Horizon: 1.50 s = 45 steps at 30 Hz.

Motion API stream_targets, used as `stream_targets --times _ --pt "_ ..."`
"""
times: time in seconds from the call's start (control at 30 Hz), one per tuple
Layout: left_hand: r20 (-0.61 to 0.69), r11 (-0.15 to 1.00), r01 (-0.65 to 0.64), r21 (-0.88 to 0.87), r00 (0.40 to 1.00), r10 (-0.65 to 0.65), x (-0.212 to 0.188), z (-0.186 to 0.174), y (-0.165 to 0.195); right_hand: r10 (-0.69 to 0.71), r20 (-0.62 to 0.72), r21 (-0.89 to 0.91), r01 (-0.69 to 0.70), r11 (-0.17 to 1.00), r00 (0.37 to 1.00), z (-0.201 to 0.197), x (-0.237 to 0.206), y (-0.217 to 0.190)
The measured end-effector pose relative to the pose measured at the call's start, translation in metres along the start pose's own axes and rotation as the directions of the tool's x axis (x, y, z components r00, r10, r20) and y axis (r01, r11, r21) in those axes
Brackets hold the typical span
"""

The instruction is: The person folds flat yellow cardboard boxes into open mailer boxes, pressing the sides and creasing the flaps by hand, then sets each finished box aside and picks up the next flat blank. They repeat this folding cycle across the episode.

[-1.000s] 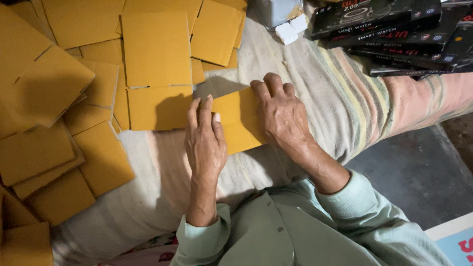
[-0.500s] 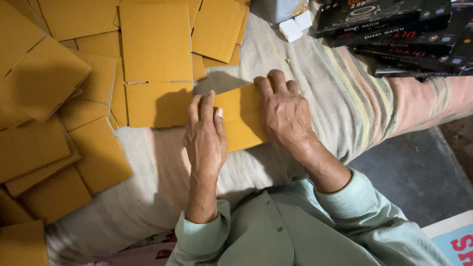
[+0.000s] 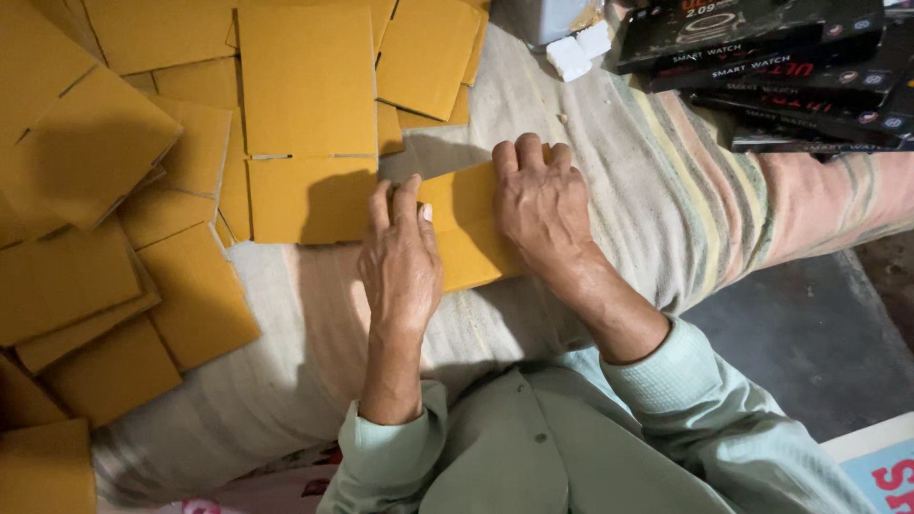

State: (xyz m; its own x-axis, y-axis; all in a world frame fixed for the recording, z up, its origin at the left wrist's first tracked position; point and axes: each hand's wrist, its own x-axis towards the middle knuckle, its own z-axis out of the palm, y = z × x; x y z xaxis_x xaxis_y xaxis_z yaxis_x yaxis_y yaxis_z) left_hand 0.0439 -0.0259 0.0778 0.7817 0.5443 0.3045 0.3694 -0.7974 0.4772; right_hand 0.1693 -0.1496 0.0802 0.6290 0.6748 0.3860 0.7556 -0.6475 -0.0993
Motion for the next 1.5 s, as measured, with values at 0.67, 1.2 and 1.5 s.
stream_targets --times 0.67,1.2,1.5 --pt "-0.031 0.986 -0.027 0.162 0.999 0.032 0.022 0.011 0.014 -0.007 -0.054 0.053 0.010 0.999 0.999 -0.001 -0.001 -0.001" --pt "-0.022 0.979 -0.131 0.157 0.990 0.136 0.020 0.008 0.012 0.016 -0.017 0.071 -0.015 0.997 1.000 -0.007 0.000 -0.001" --pt "-0.032 0.981 -0.120 0.152 0.991 0.126 0.018 0.008 0.015 -0.020 -0.070 0.085 0.025 0.996 0.997 -0.004 -0.004 -0.001"
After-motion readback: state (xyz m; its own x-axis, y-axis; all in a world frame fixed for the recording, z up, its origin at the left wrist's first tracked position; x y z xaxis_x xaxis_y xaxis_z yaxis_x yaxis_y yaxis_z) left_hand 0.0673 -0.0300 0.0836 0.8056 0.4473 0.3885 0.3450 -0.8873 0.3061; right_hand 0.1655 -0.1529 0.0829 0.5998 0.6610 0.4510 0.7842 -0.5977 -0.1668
